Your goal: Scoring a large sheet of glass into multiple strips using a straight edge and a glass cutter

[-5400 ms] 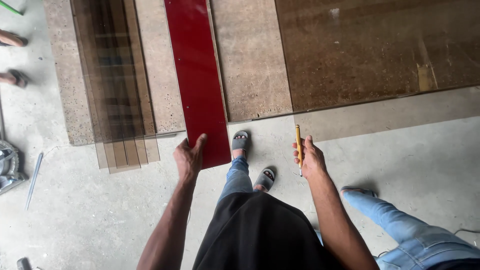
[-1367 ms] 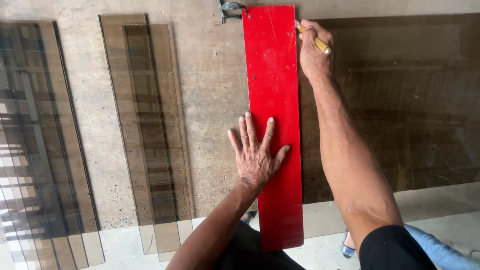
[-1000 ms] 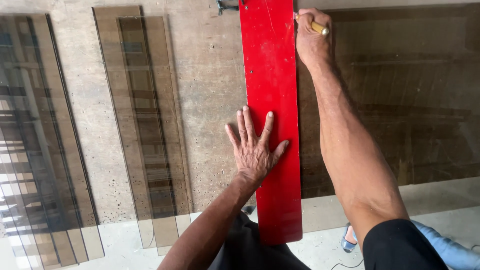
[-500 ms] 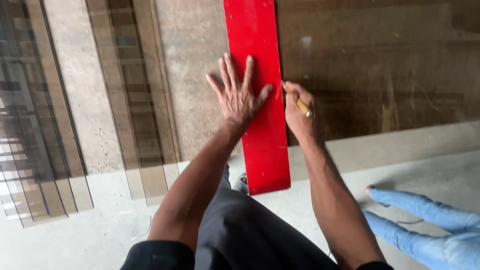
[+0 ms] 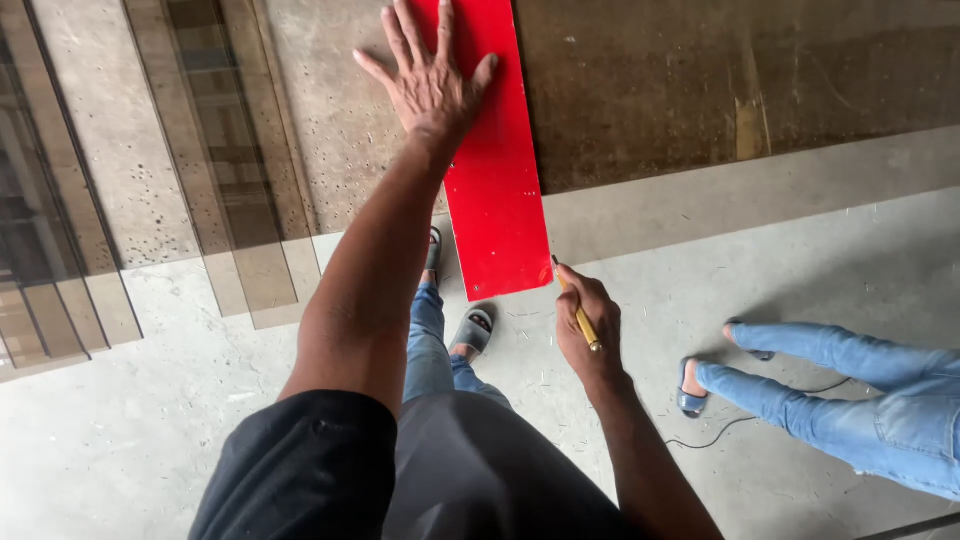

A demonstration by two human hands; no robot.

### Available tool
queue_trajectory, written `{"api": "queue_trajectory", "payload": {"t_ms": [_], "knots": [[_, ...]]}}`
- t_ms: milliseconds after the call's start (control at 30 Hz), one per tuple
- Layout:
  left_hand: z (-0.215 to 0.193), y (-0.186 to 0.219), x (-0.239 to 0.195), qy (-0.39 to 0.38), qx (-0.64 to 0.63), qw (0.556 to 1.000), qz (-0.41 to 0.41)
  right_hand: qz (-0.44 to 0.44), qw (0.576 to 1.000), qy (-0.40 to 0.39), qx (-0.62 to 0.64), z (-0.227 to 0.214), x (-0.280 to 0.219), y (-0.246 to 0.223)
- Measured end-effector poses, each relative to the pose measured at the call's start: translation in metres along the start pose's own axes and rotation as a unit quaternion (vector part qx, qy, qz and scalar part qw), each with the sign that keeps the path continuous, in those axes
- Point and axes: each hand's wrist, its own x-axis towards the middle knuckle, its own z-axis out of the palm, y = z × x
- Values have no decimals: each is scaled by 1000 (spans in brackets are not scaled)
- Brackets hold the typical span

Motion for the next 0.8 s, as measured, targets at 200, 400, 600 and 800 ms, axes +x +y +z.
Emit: {"api": "queue_trajectory", "payload": {"t_ms": [200,400,600,800], "knots": [[11,5,3,2,1,1000,5,168,980,-93,52,18,-73,17],[12,1,-6,25,64,998,2,-100,940,-150,-288,63,-135,62],[61,-11,-139,217,-221,950,28,375,893,-186,163,20,-75,42],[98,-22,-187,-35,-454,864,-217,471,792,-27,387,32,-14,26]]}}
